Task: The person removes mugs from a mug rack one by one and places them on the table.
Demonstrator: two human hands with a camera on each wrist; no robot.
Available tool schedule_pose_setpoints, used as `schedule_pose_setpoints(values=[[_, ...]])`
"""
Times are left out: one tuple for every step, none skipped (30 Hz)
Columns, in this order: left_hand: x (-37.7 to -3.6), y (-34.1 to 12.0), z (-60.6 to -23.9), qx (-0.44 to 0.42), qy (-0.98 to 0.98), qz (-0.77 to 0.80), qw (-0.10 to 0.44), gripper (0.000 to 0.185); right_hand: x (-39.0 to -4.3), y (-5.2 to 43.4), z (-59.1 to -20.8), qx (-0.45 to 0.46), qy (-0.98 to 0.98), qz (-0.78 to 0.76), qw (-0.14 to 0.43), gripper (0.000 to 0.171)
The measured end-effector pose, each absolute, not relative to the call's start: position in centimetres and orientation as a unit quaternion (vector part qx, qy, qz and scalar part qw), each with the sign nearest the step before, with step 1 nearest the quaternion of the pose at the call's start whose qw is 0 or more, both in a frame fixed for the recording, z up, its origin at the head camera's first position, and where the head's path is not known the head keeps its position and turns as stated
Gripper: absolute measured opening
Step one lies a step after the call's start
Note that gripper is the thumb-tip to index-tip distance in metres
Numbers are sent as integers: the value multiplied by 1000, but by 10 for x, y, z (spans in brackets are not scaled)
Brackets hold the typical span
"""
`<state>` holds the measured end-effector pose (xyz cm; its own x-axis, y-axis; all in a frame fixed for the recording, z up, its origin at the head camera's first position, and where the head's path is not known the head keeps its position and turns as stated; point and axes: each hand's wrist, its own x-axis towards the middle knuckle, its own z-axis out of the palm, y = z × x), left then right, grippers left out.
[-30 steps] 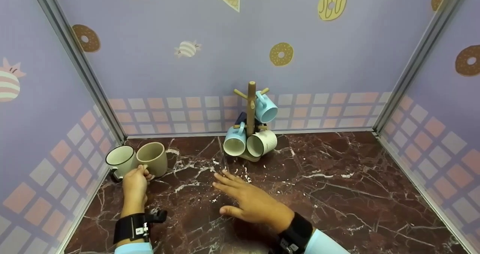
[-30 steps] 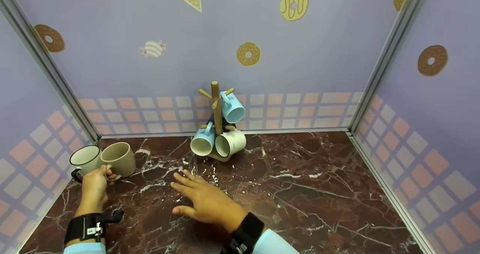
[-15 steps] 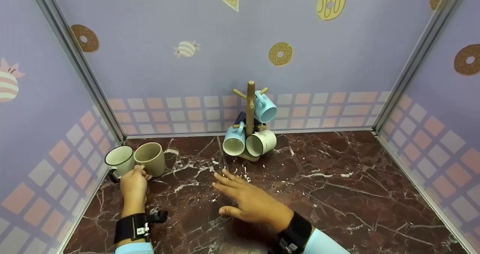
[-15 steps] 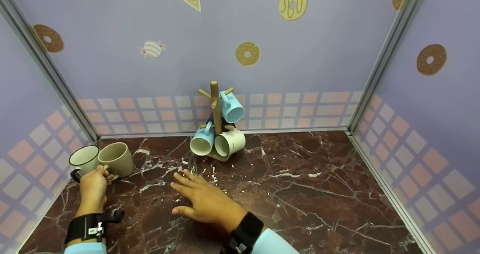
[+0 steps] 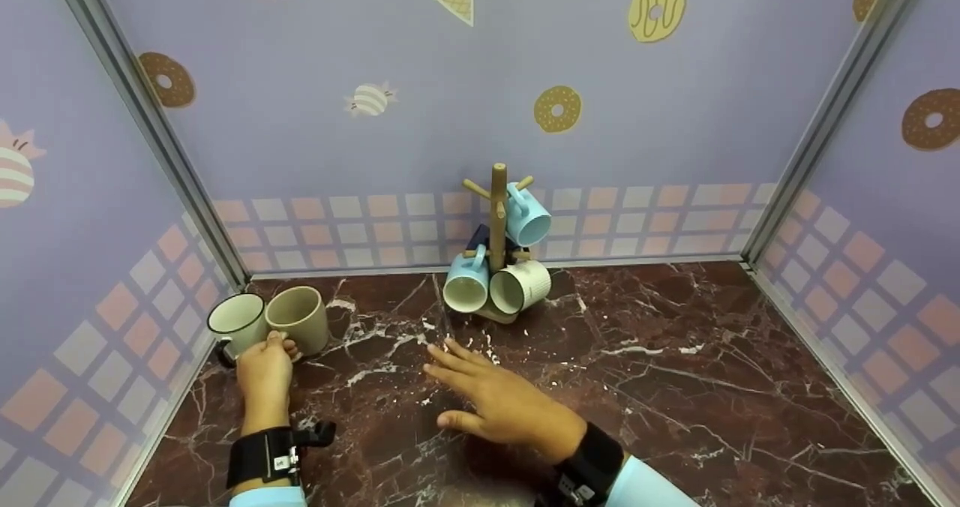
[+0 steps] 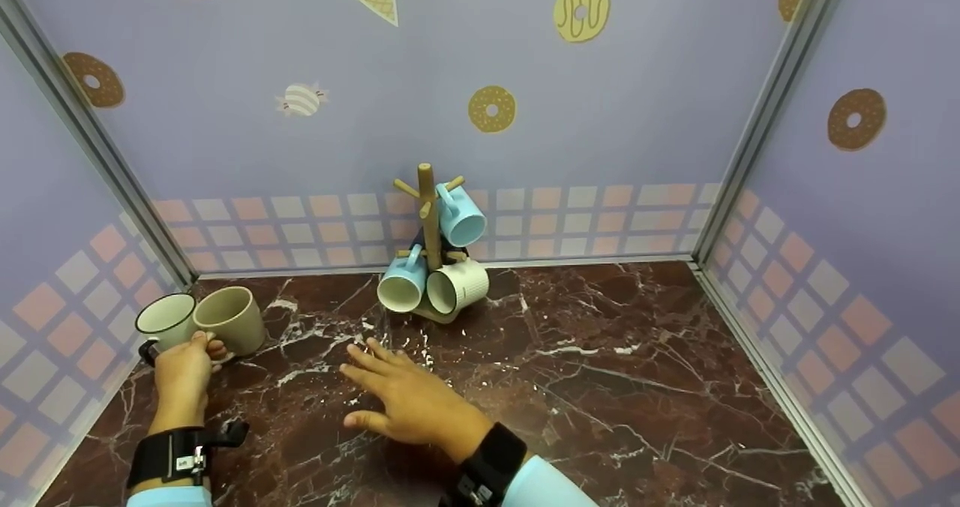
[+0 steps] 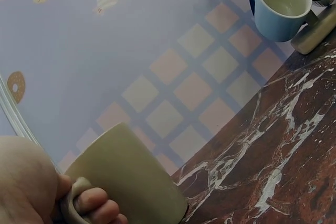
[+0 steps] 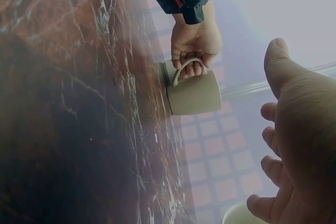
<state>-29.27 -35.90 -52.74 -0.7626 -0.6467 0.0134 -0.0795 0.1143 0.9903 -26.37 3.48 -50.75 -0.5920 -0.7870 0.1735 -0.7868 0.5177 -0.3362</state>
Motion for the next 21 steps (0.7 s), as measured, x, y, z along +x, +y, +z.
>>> schedule_pose_setpoints(values=[[-293,-359,-527,255,-728,-593,230,44,-264,36,-507,-450,872,-194,0,83],[-293,-360,-527,254,-750,-567,227,44,-265,36,-506,-446,873,-195,1,84],[-293,-360,-526,255,-771,-538,224,44,-265,37,-505,-443,874,-197,2,84],[-292,-359,-524,256,-791,-510,220,45,-266,38,-504,-440,876,-198,4,83],[-292,-359,-523,257,-805,-489,216,44,-266,40,-502,-436,878,-199,5,83],[-289,-356,-518,264,-820,-463,210,46,-267,41,-501,-432,879,-201,7,83],[-287,-353,-514,267,-828,-448,207,47,-268,43,-500,-428,881,-203,8,83],[-287,-352,-512,270,-833,-438,201,47,-268,44,-498,-424,882,-205,10,83],[-286,-350,-509,274,-836,-431,199,47,-269,46,-497,-420,883,-208,10,83],[-285,-348,-507,278,-838,-426,199,48,-270,48,-496,-416,885,-210,8,83],[-285,-347,-504,282,-837,-422,205,48,-271,51,-495,-412,886,-212,6,83],[-285,-344,-502,285,-835,-419,215,49,-273,53,-493,-408,887,-215,3,83],[-285,-342,-499,285,-831,-418,229,48,-274,55,-492,-404,888,-217,-1,83],[-284,-339,-497,283,-827,-416,249,48,-276,57,-491,-400,890,-219,-3,83],[-283,-336,-494,280,-823,-416,267,47,-277,59,-490,-398,891,-221,-7,84],[-282,-332,-491,275,-818,-418,284,46,-279,60,-490,-395,892,-221,-10,84],[-282,-329,-488,265,-813,-420,303,43,-281,61,-489,-393,892,-221,-12,84],[-281,-326,-484,254,-810,-422,319,41,-282,63,-488,-390,893,-222,-14,84],[-281,-322,-481,242,-807,-425,330,39,-284,64,-488,-387,895,-224,-15,84],[-280,-318,-477,228,-808,-425,338,37,-285,65,-487,-383,896,-224,-16,84],[-279,-313,-472,214,-811,-423,343,35,-286,66,-486,-381,896,-226,-19,83]])
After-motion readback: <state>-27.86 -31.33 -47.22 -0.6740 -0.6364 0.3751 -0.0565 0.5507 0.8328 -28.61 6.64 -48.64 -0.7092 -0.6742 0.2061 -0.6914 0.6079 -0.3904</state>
